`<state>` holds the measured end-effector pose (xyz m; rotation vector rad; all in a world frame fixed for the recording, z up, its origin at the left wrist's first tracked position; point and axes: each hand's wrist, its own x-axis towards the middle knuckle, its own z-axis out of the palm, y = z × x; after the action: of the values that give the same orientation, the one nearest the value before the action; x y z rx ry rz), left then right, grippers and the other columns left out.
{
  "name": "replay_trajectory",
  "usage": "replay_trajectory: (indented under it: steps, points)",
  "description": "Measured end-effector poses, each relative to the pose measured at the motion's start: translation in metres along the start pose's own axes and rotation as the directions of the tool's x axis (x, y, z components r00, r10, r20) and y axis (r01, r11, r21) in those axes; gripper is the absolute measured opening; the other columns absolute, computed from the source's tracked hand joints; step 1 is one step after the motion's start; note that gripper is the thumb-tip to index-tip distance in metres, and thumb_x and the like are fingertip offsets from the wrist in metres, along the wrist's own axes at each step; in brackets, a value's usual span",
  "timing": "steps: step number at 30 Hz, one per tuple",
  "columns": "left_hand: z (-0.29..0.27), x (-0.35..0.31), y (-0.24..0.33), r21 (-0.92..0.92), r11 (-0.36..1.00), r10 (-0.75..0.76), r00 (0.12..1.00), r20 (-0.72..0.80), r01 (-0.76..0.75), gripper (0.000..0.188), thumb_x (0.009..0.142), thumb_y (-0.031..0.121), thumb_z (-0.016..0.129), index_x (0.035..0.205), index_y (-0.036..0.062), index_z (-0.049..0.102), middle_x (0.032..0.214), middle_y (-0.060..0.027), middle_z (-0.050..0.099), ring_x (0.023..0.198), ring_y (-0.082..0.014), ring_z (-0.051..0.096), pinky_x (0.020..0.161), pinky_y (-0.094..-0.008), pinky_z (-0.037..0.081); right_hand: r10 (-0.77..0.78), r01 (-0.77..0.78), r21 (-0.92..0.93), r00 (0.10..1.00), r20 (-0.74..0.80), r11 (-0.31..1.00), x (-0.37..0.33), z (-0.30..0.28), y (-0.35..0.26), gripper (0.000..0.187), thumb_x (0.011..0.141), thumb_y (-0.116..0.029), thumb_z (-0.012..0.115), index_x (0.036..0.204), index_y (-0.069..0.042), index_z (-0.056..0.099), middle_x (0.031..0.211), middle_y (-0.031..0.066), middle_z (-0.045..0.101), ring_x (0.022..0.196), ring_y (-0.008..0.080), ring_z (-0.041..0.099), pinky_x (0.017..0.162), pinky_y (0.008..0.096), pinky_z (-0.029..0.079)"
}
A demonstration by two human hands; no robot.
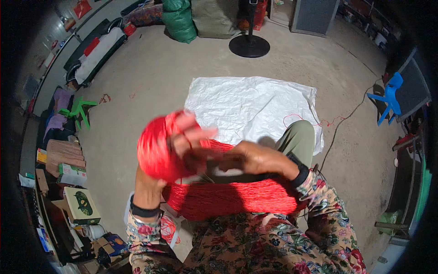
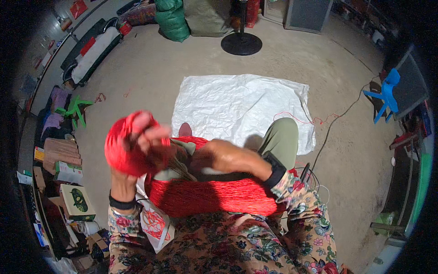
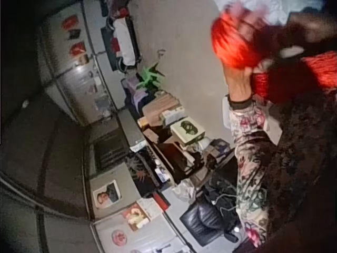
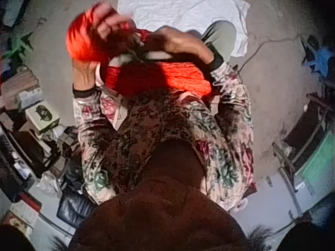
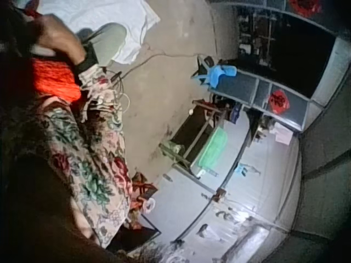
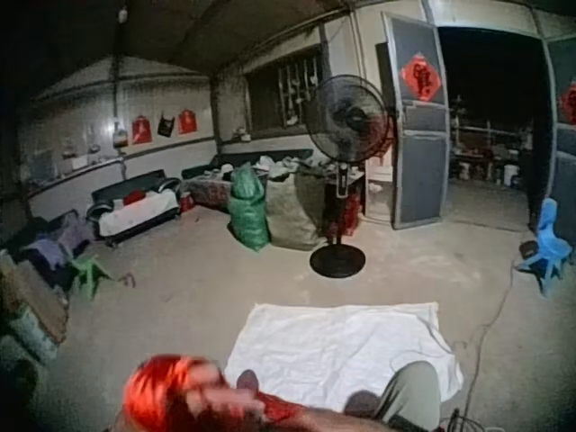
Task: Bundling and tying sections of red plastic cord into smaller coils.
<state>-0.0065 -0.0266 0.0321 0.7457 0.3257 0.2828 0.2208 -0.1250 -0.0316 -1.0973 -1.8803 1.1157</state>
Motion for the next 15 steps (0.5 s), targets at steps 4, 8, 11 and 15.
replay_trajectory:
  steps: [4,8,11,15]
  points:
    - [-0.019,0.043,-0.001,0.137,0.932,0.352,0.930,-0.105,-0.337,0.046,0.098,0.027,0.053,0.134,-0.0005,0.048,0.125,-0.0193,0.059,0.111,-0.0288,0.061,0.086,-0.0394,0.055,-0.335,0.307,-0.208,0.935,-0.118,0.929,-0.009,0.014,-0.036,0.015,0.081,-0.009,0.064,0.094,-0.002,0.064,0.079,0.0155,0.064,0.070,0.0331,0.063,0.062,0.0413,0.049]
    - [-0.047,0.037,-0.043,0.249,0.967,0.099,0.982,-0.164,-0.056,0.042,0.096,0.025,0.056,0.130,0.0004,0.051,0.122,-0.0152,0.061,0.106,-0.0240,0.062,0.088,-0.0387,0.055,-0.328,0.256,-0.454,0.941,-0.086,0.854,-0.016,-0.007,-0.045,0.014,0.082,-0.013,0.066,0.091,-0.002,0.063,0.078,0.0147,0.064,0.064,0.0327,0.062,0.057,0.0408,0.047]
    - [-0.055,0.020,-0.068,0.582,0.811,0.132,0.987,-0.089,-0.056,0.039,0.096,0.019,0.056,0.129,0.0001,0.052,0.115,-0.0117,0.064,0.100,-0.0229,0.065,0.089,-0.0365,0.055,-0.146,0.113,-0.320,0.986,-0.081,0.941,-0.013,-0.022,-0.053,0.013,0.082,-0.011,0.066,0.090,-0.001,0.066,0.073,0.0149,0.065,0.065,0.0332,0.063,0.057,0.0399,0.047]
    - [-0.031,0.018,-0.068,0.717,0.693,0.037,0.997,0.067,-0.074,0.038,0.097,0.017,0.054,0.130,-0.0023,0.051,0.118,-0.0130,0.063,0.104,-0.0232,0.063,0.091,-0.0364,0.054,-0.149,0.119,-0.280,0.985,-0.090,0.953,-0.010,-0.024,-0.049,0.011,0.085,-0.012,0.064,0.087,-0.001,0.065,0.073,0.0143,0.065,0.064,0.0279,0.065,0.058,0.0352,0.048]
